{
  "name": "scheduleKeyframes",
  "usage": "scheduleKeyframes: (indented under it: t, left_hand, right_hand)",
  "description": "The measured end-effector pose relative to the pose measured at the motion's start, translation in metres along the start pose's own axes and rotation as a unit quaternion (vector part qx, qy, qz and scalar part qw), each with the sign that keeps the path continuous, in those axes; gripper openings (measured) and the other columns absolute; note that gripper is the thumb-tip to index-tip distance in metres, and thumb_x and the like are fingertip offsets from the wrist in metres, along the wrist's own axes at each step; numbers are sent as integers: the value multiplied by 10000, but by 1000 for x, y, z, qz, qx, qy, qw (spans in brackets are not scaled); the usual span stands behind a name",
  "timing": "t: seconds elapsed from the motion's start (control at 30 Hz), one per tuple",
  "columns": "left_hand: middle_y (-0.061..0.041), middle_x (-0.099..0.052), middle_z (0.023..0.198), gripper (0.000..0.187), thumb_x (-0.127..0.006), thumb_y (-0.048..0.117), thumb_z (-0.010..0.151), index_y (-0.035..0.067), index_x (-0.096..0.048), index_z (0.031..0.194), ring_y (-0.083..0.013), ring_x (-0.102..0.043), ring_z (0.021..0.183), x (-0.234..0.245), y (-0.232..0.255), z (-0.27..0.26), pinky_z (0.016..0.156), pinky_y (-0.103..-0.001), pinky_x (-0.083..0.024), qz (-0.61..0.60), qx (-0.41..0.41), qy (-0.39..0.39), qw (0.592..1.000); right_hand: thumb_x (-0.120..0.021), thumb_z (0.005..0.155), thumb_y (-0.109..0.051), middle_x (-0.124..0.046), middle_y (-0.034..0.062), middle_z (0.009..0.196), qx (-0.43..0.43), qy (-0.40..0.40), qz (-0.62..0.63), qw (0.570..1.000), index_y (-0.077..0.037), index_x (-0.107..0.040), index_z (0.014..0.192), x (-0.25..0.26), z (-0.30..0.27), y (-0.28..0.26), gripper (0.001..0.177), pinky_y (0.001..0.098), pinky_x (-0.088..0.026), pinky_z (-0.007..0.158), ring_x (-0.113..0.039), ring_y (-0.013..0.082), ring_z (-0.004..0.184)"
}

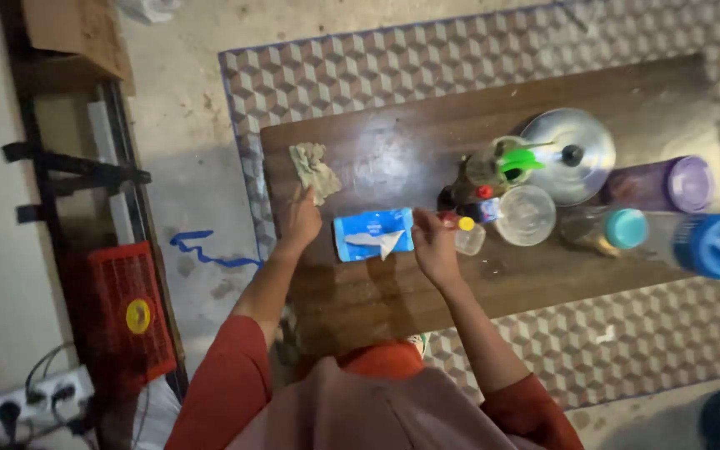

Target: Wiping a dining table with a cloth and organizing various bottles and containers.

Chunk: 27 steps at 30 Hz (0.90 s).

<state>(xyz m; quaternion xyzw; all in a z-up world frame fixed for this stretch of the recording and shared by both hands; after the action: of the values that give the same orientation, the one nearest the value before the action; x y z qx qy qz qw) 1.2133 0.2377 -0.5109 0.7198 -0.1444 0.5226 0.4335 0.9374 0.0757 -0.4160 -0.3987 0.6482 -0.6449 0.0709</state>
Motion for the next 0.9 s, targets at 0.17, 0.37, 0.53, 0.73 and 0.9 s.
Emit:
scheduleKeyframes:
  t: [0.17, 0.37, 0.53, 0.73, 0.9]
  left_hand:
    - [-307, -428, 1516, 640, -648, 126, 844, 28, -503, 1459, -500, -601, 1192, -25, -7, 53, 957, -552, -515, -10, 34, -89, 995]
    - [-337, -234, 1603, 702, -657, 119, 905, -105, -379, 1510, -526, -303, 1452, -121, -17, 88, 1167, -557, -301, -12, -21, 25, 999]
    - [-292, -251, 1656, 665, -550, -39, 882, -86, -389, 1526, -467, -255, 1533, -163, 27, 137, 1256, -506, -247, -36, 35, 62, 997]
    - [-290, -372, 1589, 585, -529, -35, 950, -103, -411, 1519, -425, -355, 1510, -281, 104, 210, 1269, -458, -303, -31, -82, 119, 989]
    - [-193, -472, 1571, 507, -508, -15, 923, -13, -534, 1430, -361, -453, 1440, -268, 155, 189, 1181, -436, -353, -58, -263, -9, 963]
  right_hand:
    - [-558, 1016, -57, -732, 139, 1201, -54, 48, 44, 996, 34, -634, 1297, -23, 25, -4, 305, 310, -545, 961, -698, 196, 1112]
    - [-523, 1048, -45, -749, 110, 1211, -87, 63, 203, 973, 51, -673, 1244, -2, 50, -13, 265, 275, -553, 956, -696, 136, 1073]
    - [-531, 1056, -31, -755, 128, 1263, -68, 79, 203, 973, 62, -682, 1261, 34, 63, -39, 271, 271, -526, 859, -627, 123, 928]
    - [-513, 1066, -43, -744, 150, 1233, -52, 93, 179, 978, 72, -669, 1246, 53, 66, -36, 265, 295, -533, 1037, -692, 155, 1145]
    - [-534, 1063, -60, -741, 151, 1221, -84, 95, 194, 973, 67, -669, 1236, 47, 70, -26, 253, 299, -539, 1022, -694, 175, 1145]
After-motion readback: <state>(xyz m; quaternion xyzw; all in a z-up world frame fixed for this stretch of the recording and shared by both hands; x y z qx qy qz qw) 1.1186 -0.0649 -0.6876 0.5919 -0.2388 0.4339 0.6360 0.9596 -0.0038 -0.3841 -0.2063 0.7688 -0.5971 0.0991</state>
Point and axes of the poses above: each hand's wrist, its own z-axis towards the middle knuckle, its own x-axis out of the back of the hand, y = z × x, the point moved 1 cm from there along z, towards the middle knuckle
